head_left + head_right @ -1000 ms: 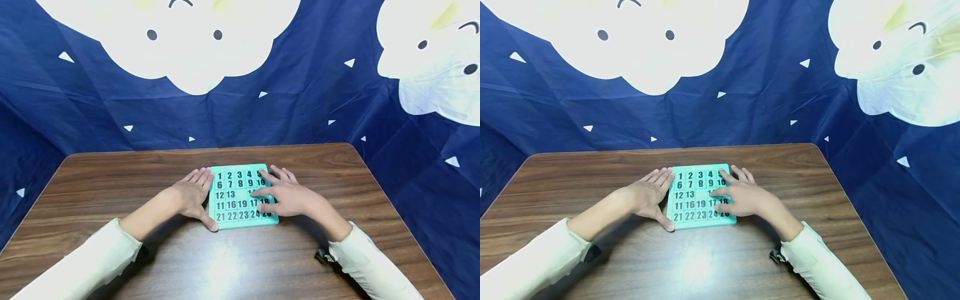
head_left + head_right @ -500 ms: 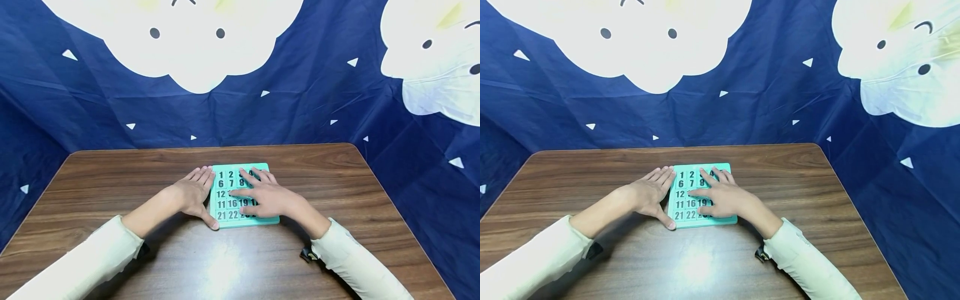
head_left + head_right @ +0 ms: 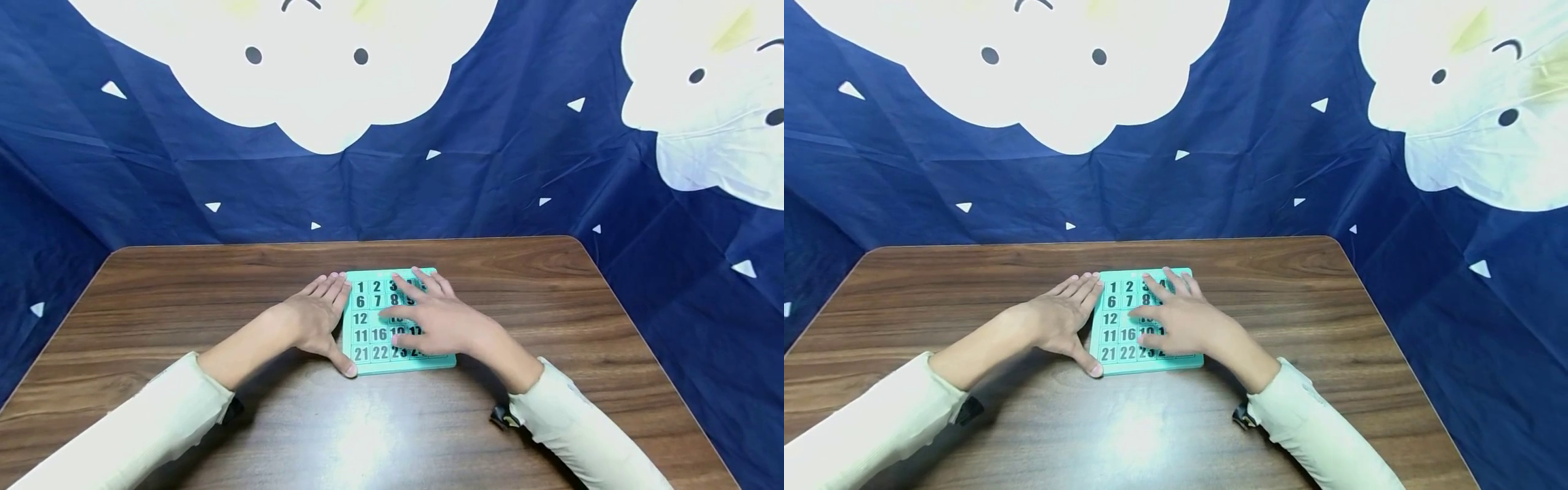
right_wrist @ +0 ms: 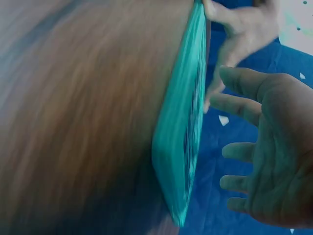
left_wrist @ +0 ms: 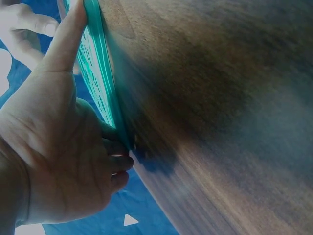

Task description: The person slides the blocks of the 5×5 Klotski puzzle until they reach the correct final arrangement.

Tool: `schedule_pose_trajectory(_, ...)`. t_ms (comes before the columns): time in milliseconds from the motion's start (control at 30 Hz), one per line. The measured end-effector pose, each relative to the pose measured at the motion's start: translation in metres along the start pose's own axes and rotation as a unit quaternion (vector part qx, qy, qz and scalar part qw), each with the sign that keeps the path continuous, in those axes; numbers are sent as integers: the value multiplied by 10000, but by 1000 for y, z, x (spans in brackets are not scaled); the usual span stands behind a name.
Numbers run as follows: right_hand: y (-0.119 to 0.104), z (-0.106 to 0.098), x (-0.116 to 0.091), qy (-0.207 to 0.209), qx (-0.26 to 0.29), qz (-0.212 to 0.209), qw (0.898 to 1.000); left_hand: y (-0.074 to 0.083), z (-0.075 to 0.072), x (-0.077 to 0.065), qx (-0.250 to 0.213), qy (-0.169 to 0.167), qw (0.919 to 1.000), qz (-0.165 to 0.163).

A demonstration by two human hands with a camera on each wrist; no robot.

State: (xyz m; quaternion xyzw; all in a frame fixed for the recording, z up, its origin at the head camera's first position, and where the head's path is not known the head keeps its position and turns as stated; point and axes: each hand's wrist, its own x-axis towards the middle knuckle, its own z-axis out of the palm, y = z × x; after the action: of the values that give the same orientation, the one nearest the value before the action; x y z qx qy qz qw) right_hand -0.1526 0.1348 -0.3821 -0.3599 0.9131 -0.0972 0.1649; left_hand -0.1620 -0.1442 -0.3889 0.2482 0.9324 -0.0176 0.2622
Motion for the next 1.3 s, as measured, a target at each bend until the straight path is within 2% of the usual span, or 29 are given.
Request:
schedule_pose_trajectory(100, -8, 5, 10, -63, 3, -144, 9999, -1, 0, 0, -17, -32, 10000, -15)
schedule_pose_trajectory(200, -12, 7, 14, -169, -24, -79, 9998, 0, 0, 0, -31, -43, 10000, -22)
schedule_pose_trajectory(367, -9, 1, 6, -196, -164, 224, 9994, 0, 1, -1, -64, -2, 10000, -16)
schedule_pose_trajectory(467, -5, -3, 1, -81, -289, 252, 9992, 0, 2, -2, -69, 19, 10000, -18)
schedule_pose_trajectory(600, -10, 1, 1, -6, -184, -81, 9998, 0, 1, -2, -64, -20, 10000, -39)
schedule_pose_trajectory(700, -18, 7, 3, -151, -69, -437, 9989, 1, 0, -2, -32, -59, 10000, -42)
schedule_pose_trajectory(767, -22, 9, 5, -263, -88, -507, 9983, 1, -1, -2, -14, -77, 10000, -37)
schedule_pose_trajectory(1000, -24, 6, 18, -278, -273, -36, 9992, 0, -2, -2, -29, -90, 9999, -56)
schedule_pose_trajectory(1100, -21, 4, 22, -326, -204, -18, 9993, 0, -2, -2, -19, -87, 10000, -38)
schedule_pose_trajectory(1200, -15, 1, 19, -251, 2, -84, 9996, 0, -1, -1, -14, -67, 10000, -6)
schedule_pose_trajectory(1300, -6, -2, 7, -41, 216, -130, 9997, 0, 0, -2, -19, -16, 10000, 31)
